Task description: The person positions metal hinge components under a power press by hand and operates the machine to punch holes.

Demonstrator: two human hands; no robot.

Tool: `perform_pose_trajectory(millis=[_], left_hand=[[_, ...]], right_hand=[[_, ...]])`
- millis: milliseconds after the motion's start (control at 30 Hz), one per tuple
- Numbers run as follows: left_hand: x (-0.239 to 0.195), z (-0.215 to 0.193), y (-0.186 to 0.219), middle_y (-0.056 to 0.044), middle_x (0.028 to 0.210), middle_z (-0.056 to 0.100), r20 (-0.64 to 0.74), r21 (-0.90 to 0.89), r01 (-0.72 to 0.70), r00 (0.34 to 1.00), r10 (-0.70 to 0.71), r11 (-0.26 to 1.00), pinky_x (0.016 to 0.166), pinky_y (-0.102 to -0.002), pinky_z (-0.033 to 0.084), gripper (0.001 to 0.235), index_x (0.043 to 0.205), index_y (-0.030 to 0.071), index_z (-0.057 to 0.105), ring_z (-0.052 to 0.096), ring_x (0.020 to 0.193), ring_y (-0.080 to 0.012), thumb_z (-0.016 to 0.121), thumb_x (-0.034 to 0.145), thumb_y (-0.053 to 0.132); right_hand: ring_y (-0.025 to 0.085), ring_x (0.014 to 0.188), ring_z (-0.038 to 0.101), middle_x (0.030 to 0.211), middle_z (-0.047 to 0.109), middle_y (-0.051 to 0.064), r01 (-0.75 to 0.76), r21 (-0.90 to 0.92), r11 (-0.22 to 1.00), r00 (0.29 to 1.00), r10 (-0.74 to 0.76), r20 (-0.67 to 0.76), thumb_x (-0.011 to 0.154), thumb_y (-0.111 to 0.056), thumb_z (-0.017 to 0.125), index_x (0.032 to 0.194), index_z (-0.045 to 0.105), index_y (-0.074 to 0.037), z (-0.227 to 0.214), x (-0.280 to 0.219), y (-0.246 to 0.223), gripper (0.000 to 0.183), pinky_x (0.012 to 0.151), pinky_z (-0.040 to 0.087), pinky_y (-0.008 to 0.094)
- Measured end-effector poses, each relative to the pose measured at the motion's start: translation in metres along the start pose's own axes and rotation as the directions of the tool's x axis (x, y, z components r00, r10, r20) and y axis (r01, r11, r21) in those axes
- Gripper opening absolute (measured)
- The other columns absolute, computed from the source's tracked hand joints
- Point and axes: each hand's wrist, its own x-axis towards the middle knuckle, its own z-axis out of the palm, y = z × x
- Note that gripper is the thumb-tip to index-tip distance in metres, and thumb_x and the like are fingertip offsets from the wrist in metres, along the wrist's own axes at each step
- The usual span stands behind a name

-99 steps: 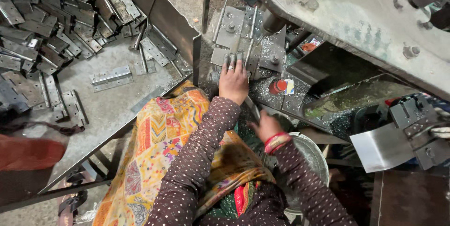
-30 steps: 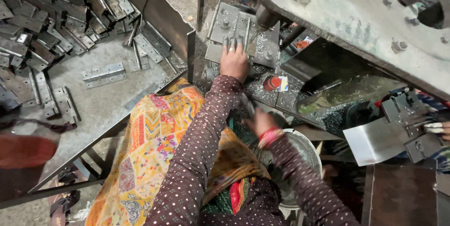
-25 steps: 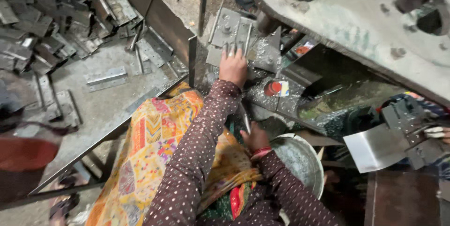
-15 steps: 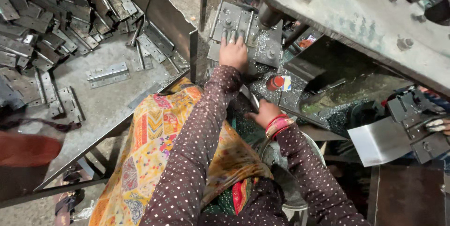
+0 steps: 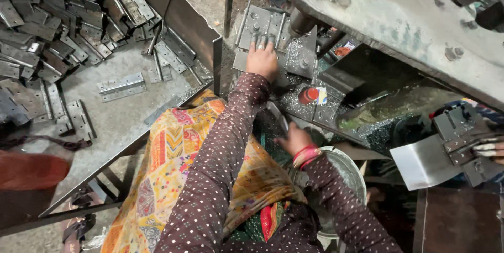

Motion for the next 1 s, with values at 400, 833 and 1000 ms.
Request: perform_pose_trajectory(millis=[400, 833, 1000], left_hand=[[0.001, -0.001, -0.006, -0.016, 0.140, 0.059, -0.047, 0.011, -0.031, 0.998, 0.032, 0.999, 0.115, -0.058, 0.029, 0.033, 0.110, 0.002, 0.074, 0.054, 0.132, -0.0324, 0.052, 0.089, 0.017], [-0.139, -0.067, 0.048, -0.016, 0.129, 0.062, -0.180, 0.143, -0.125, 0.972, 0.150, 0.982, 0.121, -0.057, 0.028, 0.040, 0.119, 0.003, 0.072, 0.053, 0.131, -0.0327, 0.062, 0.087, 0.025], [-0.122, -0.063, 0.019, -0.017, 0.131, 0.062, -0.295, 0.041, -0.318, 0.902, 0.315, 0.947, 0.113, -0.057, 0.033, 0.038, 0.120, 0.004, 0.067, 0.056, 0.128, -0.0342, 0.066, 0.086, 0.022]], right_hand=[[0.050, 0.083, 0.069, 0.088, 0.071, 0.028, -0.027, 0.066, 0.997, 0.999, 0.030, -0.041, 0.079, -0.061, 0.075, 0.117, 0.054, -0.001, 0.034, -0.012, 0.013, 0.074, 0.071, 0.055, 0.057], [0.047, 0.091, 0.068, 0.095, 0.071, 0.025, 0.027, 0.029, 0.999, 0.998, -0.026, -0.052, 0.077, -0.071, 0.073, 0.098, 0.063, -0.002, -0.031, 0.004, -0.009, 0.073, 0.078, 0.054, 0.055], [0.046, 0.094, 0.069, 0.098, 0.072, 0.025, -0.035, 0.037, 0.999, 0.999, 0.036, -0.022, 0.078, -0.068, 0.073, 0.101, 0.064, -0.001, -0.033, 0.002, -0.015, 0.071, 0.081, 0.055, 0.054]])
